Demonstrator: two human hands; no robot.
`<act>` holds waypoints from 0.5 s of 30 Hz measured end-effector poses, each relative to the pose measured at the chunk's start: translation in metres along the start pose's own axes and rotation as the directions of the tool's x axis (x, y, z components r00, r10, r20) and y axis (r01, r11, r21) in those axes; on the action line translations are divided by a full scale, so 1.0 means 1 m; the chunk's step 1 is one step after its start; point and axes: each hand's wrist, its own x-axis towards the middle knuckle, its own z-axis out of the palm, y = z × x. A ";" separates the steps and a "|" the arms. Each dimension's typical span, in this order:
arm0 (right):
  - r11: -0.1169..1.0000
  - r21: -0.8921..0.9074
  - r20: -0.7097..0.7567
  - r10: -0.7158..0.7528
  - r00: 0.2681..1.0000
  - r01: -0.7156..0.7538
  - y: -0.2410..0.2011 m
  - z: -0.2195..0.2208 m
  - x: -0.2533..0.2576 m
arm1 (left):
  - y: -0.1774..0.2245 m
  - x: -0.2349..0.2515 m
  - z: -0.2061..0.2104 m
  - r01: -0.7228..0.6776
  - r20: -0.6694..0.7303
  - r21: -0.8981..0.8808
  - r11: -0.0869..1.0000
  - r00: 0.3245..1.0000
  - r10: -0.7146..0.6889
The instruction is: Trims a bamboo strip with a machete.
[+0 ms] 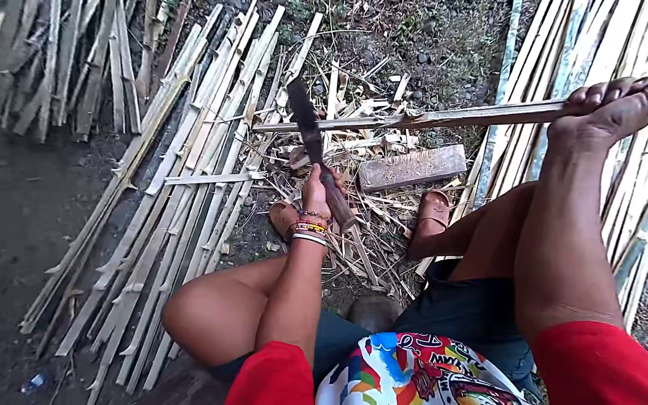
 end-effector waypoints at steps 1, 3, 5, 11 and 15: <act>1.000 -0.003 -0.004 0.013 1.000 -0.013 0.000 0.000 -0.001 | 0.001 0.007 0.004 -0.051 -0.076 -0.148 0.988 0.996 0.040; 1.000 -0.003 0.000 0.017 1.000 -0.017 -0.001 0.002 -0.003 | -0.007 0.006 0.016 -0.055 -0.124 -0.194 0.979 0.992 0.031; 1.000 0.009 0.003 0.004 1.000 -0.004 -0.002 0.002 -0.001 | -0.026 -0.014 0.020 0.115 0.074 0.137 0.984 0.989 -0.126; 0.999 0.043 0.024 0.008 1.000 -0.009 -0.012 -0.011 0.014 | -0.008 -0.026 0.001 0.260 0.266 0.433 0.863 0.878 -0.398; 0.998 0.028 0.015 0.062 0.998 -0.063 0.003 -0.004 -0.002 | -0.010 -0.030 0.001 0.219 0.193 0.381 0.898 0.931 -0.309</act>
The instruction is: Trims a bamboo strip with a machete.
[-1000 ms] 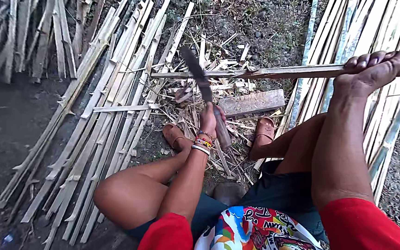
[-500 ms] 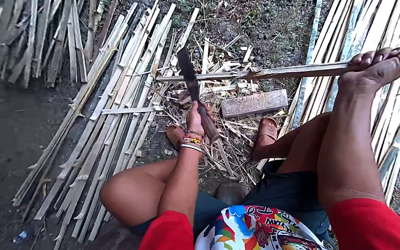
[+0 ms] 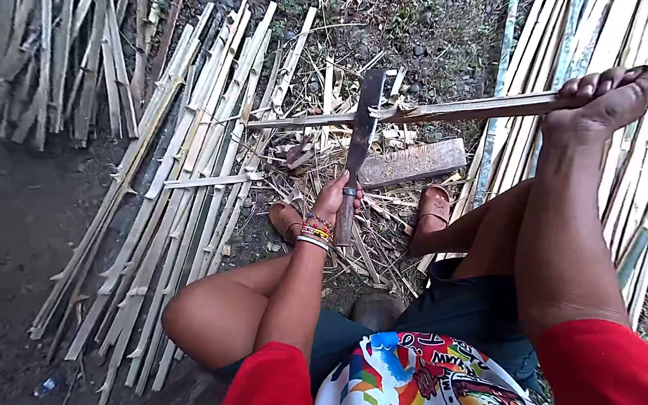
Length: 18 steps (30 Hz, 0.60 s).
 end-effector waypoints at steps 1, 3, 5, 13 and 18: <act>1.000 0.000 -0.004 0.010 1.000 -0.010 0.002 0.003 -0.004 | -0.001 0.004 0.006 -0.040 -0.049 0.035 0.999 0.998 0.042; 1.000 -0.008 -0.011 -0.007 1.000 0.007 0.000 0.009 -0.004 | -0.002 0.018 0.015 -0.132 -0.156 0.204 0.970 0.974 0.165; 0.999 -0.027 -0.003 -0.033 0.999 0.033 -0.003 0.008 -0.003 | 0.000 0.023 0.006 -0.157 -0.152 0.341 0.927 0.964 0.219; 0.999 -0.037 -0.022 -0.039 0.999 0.038 -0.001 0.009 -0.002 | 0.035 0.038 -0.011 -0.469 -0.451 -0.457 0.755 0.854 0.257; 0.998 0.002 -0.005 -0.067 0.998 0.067 -0.006 0.007 0.014 | -0.003 0.016 0.027 0.053 0.122 -0.023 0.998 0.991 -0.050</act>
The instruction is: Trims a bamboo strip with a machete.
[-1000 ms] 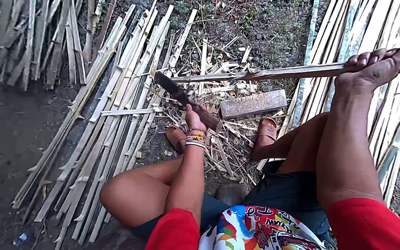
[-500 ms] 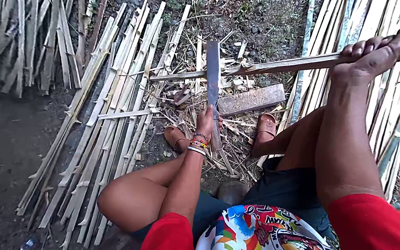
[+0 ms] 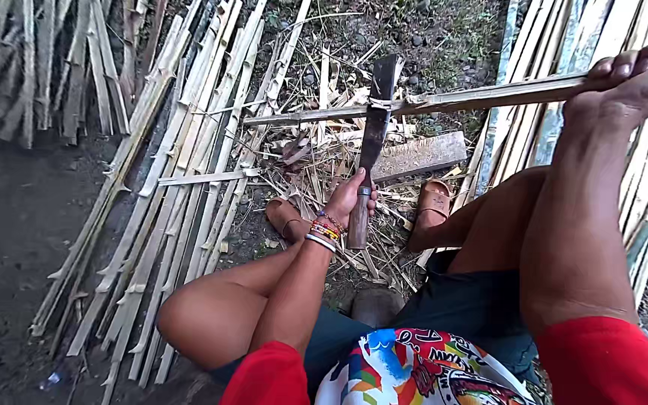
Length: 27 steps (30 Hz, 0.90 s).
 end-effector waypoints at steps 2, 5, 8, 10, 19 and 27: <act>1.000 0.004 0.012 0.025 1.000 -0.025 -0.001 -0.010 0.001 | 0.002 0.000 -0.005 -0.003 -0.001 0.080 0.997 1.000 0.003; 1.000 0.016 0.022 0.011 1.000 -0.011 0.000 -0.004 -0.003 | 0.015 0.001 -0.014 -0.133 -0.122 0.513 0.848 0.967 0.226; 1.000 -0.007 0.008 0.013 1.000 -0.013 0.002 -0.006 -0.013 | 0.018 -0.002 -0.019 -0.130 -0.138 0.661 0.739 0.947 0.290; 1.000 -0.007 0.011 0.015 1.000 -0.015 0.001 -0.001 -0.009 | 0.026 -0.002 -0.020 -0.185 -0.170 0.459 0.869 0.942 0.291; 1.000 -0.012 -0.038 0.006 0.999 -0.006 0.003 0.003 -0.014 | 0.018 0.000 -0.006 -0.337 -0.352 -0.060 0.940 0.888 0.296; 1.000 -0.013 -0.006 0.027 1.000 -0.027 -0.003 -0.011 0.002 | 0.012 0.000 -0.007 -0.157 -0.116 0.689 0.708 0.940 0.321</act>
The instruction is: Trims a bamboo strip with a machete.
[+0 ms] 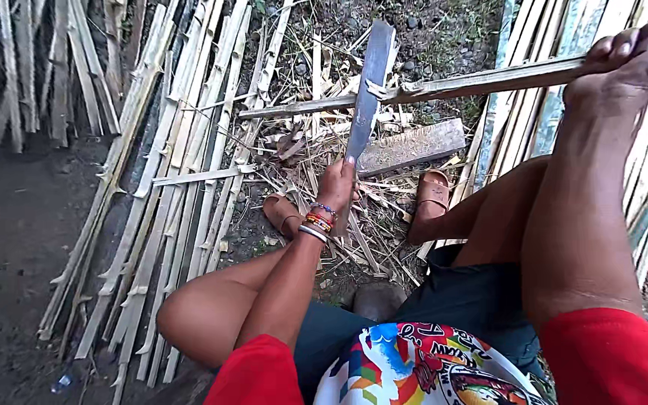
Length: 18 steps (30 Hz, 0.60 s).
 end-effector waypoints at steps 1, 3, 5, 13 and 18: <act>1.000 -0.004 -0.005 -0.007 1.000 0.007 0.002 0.000 -0.005 | -0.002 0.001 -0.004 -0.025 -0.028 0.129 0.991 0.999 0.028; 1.000 -0.013 -0.001 -0.006 1.000 0.006 0.004 0.005 -0.011 | -0.003 0.002 -0.016 0.006 -0.025 0.079 0.997 1.000 -0.004; 1.000 -0.012 -0.012 0.008 1.000 -0.008 0.005 0.008 -0.012 | -0.002 -0.001 -0.028 0.100 -0.018 -0.280 0.955 0.994 -0.110; 1.000 -0.026 -0.045 -0.010 0.999 0.009 0.005 0.013 -0.017 | -0.009 0.014 -0.018 -0.114 -0.299 -0.835 0.539 0.915 -0.270; 0.999 0.018 -0.001 -0.037 0.999 0.037 -0.003 -0.017 0.017 | -0.002 -0.012 0.011 0.280 0.251 -0.523 0.805 0.953 -0.168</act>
